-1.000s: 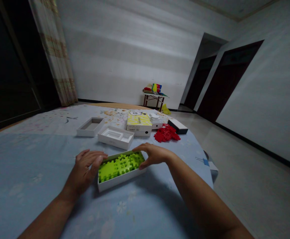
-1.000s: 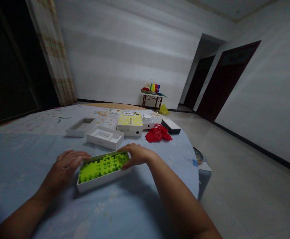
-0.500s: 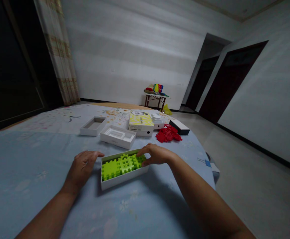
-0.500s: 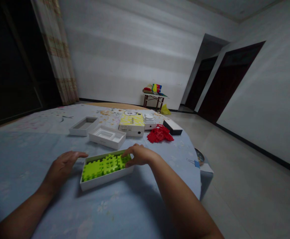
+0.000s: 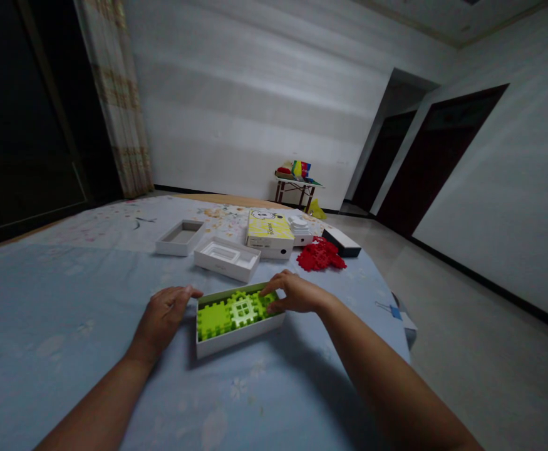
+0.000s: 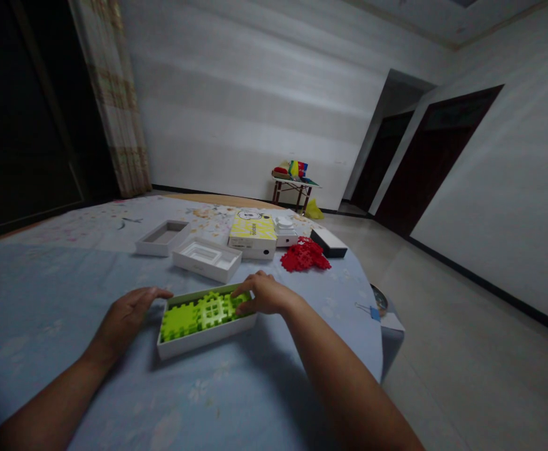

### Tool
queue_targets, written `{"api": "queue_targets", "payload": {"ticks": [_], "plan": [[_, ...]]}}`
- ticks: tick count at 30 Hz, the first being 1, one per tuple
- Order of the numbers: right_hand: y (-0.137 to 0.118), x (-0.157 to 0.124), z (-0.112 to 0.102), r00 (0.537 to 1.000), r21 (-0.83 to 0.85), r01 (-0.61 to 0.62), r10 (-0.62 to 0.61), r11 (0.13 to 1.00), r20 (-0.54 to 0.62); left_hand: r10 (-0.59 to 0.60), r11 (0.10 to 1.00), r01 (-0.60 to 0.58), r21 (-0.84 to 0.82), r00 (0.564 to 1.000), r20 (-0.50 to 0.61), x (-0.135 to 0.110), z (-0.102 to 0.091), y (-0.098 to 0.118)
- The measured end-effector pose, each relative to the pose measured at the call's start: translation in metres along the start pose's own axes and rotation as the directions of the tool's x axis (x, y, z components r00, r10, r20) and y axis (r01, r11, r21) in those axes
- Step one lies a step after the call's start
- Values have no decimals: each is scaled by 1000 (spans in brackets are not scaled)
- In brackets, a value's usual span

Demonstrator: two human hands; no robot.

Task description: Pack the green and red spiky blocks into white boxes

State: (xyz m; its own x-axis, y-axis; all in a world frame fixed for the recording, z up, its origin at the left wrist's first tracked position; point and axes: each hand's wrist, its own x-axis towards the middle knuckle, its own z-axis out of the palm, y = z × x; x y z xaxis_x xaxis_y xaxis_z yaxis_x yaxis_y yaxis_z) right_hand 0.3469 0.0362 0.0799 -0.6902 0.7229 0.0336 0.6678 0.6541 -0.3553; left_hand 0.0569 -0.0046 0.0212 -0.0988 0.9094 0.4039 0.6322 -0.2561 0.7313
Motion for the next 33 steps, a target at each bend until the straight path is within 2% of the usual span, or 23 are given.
{"api": "queue_targets", "payload": {"ticks": [4,9,11,23,33], "plan": [[-2,1,-4,999,-29,37,-37,999,-1,-47,998,46,-38,999,-18,-1,1,0],[5,17,-5,978,15,-14,16,1000,-210,-138,981,131,-144,989,-43,0,2,-1],[6,28,-3,968,3,-51,50,999,-246,-171,972,161,-171,984,-45,0,4,-4],[0,82,9,973,-231,-204,172,951,-153,-269,923,235,-305,961,-72,2,5,-9],[-1,90,14,976,-334,-201,159,921,-150,-275,917,238,-319,959,-74,3,7,-15]]}}
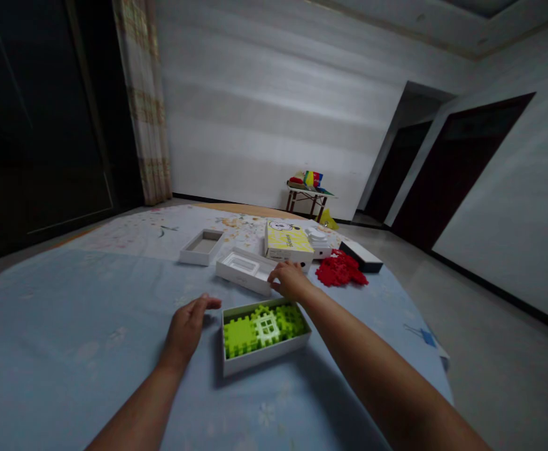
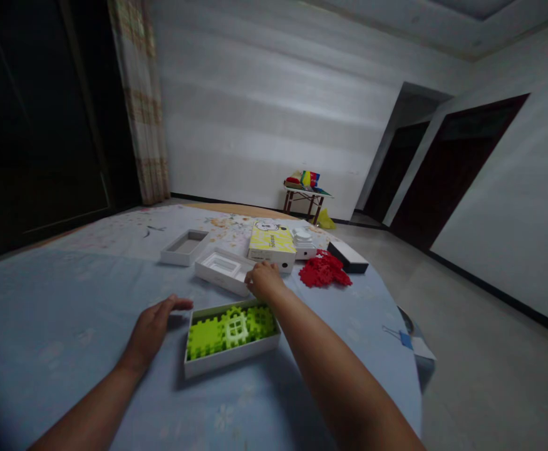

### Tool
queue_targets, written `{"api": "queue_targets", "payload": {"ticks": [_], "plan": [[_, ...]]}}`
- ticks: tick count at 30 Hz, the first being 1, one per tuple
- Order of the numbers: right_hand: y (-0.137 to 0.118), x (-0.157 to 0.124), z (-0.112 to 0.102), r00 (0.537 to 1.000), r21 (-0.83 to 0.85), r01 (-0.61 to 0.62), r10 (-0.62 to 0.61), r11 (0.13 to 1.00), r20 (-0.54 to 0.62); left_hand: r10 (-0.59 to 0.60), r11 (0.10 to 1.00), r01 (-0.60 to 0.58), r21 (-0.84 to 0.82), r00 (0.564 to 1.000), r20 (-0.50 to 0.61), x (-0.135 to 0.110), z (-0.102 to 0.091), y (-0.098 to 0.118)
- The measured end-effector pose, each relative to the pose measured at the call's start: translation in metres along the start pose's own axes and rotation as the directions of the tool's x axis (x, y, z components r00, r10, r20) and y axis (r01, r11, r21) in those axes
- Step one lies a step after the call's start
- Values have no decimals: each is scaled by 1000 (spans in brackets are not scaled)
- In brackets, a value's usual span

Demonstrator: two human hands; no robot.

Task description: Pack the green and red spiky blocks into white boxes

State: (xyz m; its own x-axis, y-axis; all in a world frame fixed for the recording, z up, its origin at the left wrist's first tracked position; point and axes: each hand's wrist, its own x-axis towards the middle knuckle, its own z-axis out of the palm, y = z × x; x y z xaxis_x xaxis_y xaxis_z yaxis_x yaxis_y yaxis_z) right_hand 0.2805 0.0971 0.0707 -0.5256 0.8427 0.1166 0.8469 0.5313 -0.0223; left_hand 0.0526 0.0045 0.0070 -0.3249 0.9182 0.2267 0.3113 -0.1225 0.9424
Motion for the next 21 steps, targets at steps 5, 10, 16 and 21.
{"api": "queue_targets", "payload": {"ticks": [5,10,16,21], "plan": [[6,-5,0,999,41,-14,16,999,-39,13,1000,-13,15,1000,2,-1,1,2],[19,-23,4,982,237,-15,59,971,-181,0,1000,0,26,1000,-2,-2,0,3],[45,-61,21,915,465,-63,237,883,-326,13,997,-14,80,1000,9,-1,-2,7],[61,-85,38,892,552,-130,341,823,-298,4,988,-6,155,1000,10,-3,-4,11]]}}
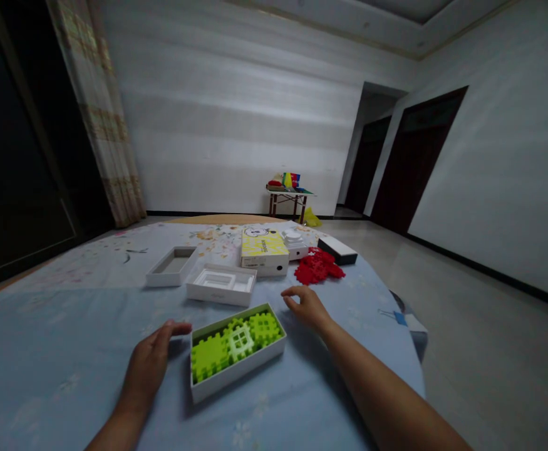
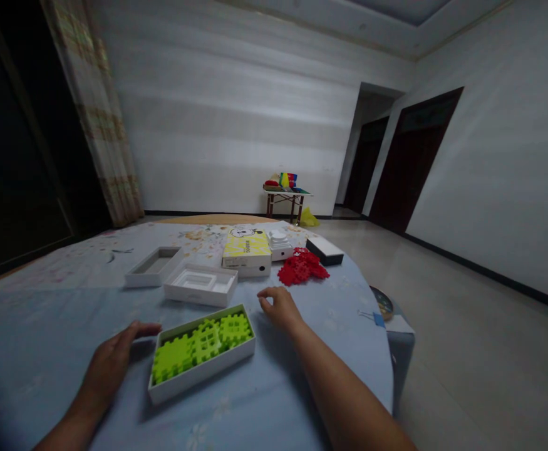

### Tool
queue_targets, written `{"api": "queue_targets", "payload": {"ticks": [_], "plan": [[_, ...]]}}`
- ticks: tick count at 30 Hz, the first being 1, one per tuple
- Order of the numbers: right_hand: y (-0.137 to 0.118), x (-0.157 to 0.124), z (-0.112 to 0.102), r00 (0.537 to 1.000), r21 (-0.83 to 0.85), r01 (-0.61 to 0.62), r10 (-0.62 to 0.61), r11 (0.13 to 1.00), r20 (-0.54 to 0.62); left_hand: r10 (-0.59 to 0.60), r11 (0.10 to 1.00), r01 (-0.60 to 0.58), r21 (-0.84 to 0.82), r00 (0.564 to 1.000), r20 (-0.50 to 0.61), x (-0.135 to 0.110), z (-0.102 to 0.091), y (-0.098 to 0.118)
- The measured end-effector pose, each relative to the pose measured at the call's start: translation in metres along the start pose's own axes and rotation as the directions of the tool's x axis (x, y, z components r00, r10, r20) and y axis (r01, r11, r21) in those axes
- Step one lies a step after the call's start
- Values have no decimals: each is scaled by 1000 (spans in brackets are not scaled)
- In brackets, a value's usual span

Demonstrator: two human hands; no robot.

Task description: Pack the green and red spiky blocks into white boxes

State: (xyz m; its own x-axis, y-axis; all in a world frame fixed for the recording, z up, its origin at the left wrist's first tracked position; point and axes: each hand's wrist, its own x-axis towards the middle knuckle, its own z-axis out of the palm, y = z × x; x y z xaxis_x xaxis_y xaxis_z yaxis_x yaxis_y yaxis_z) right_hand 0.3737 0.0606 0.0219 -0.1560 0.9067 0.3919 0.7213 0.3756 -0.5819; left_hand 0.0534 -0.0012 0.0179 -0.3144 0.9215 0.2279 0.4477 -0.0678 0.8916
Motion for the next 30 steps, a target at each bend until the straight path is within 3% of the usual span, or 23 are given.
{"api": "queue_targets", "payload": {"ticks": [5,10,14,17,23,30], "plan": [[15,-13,8,999,22,-47,47,999,8,9,997,-7,73,1000,-17,-6,3,4],[19,-16,12,995,-4,-49,49,999,88,-12,996,14,89,1000,-18,-7,2,26],[18,-15,9,991,-3,-71,71,997,113,25,983,-24,180,1000,-4,16,-9,47],[20,-14,10,992,17,-60,58,998,116,148,865,-138,483,989,18,50,-17,51],[26,-14,17,995,45,-37,33,998,91,131,669,-86,738,991,-4,114,-16,23],[25,-13,17,996,50,-36,31,998,82,107,510,-120,852,991,76,159,-11,-11]]}}
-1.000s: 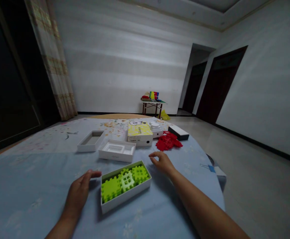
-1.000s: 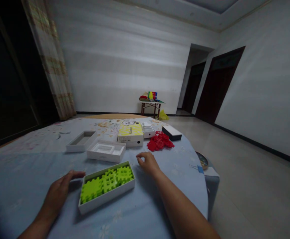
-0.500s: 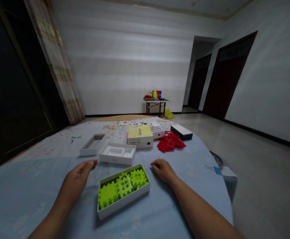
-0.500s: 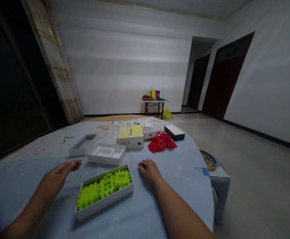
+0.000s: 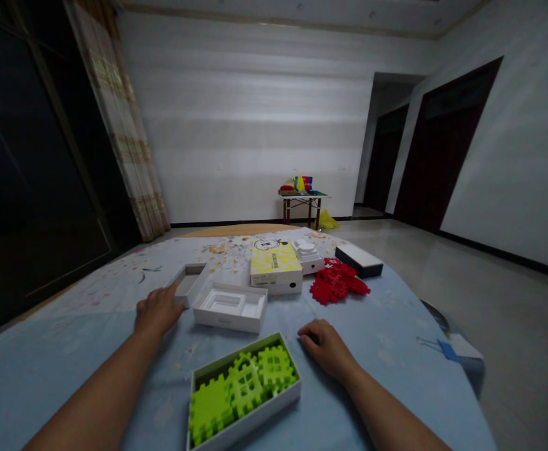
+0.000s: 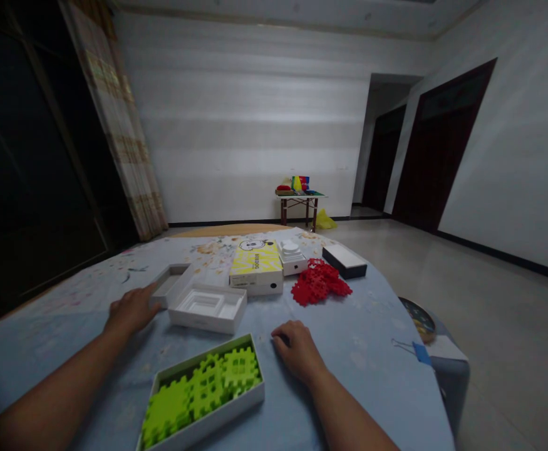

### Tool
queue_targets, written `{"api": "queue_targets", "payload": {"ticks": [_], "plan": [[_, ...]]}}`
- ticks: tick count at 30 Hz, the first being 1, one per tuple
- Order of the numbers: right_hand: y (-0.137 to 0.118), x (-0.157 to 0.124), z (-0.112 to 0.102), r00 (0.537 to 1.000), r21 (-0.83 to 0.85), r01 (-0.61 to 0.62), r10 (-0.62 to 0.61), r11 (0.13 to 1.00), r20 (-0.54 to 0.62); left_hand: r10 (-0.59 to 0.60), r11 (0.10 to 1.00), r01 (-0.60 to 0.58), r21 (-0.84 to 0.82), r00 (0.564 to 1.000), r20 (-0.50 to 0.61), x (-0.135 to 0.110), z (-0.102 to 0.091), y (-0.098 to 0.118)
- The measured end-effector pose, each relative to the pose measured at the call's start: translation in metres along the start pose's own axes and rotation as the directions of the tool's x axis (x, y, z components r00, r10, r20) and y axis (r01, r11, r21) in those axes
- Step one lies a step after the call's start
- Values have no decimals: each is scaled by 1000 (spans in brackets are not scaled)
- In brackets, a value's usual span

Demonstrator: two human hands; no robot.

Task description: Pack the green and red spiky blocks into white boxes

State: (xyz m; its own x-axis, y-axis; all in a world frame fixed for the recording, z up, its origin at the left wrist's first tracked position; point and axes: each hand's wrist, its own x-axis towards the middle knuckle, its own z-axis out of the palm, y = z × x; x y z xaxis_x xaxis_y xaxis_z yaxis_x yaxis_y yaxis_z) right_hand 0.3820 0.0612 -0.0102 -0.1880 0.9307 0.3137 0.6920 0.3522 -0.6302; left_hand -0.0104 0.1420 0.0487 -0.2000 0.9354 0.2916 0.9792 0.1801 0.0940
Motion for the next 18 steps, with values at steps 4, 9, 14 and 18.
{"api": "queue_targets", "payload": {"ticks": [4,9,14,18], "plan": [[-3,0,-2,1000,10,-7,7,1000,4,26,998,-27,49,999,30,6,9,-5],[-3,0,0,1000,6,-4,4,1000,2,55,995,-55,89,998,6,-10,13,-6],[0,-1,1,1000,-7,3,-3,1000,5,42,995,-42,94,999,2,-38,9,-8],[-1,-1,1,1000,-28,5,-5,1000,-1,-1,999,1,44,1000,2,-62,3,-15]]}}
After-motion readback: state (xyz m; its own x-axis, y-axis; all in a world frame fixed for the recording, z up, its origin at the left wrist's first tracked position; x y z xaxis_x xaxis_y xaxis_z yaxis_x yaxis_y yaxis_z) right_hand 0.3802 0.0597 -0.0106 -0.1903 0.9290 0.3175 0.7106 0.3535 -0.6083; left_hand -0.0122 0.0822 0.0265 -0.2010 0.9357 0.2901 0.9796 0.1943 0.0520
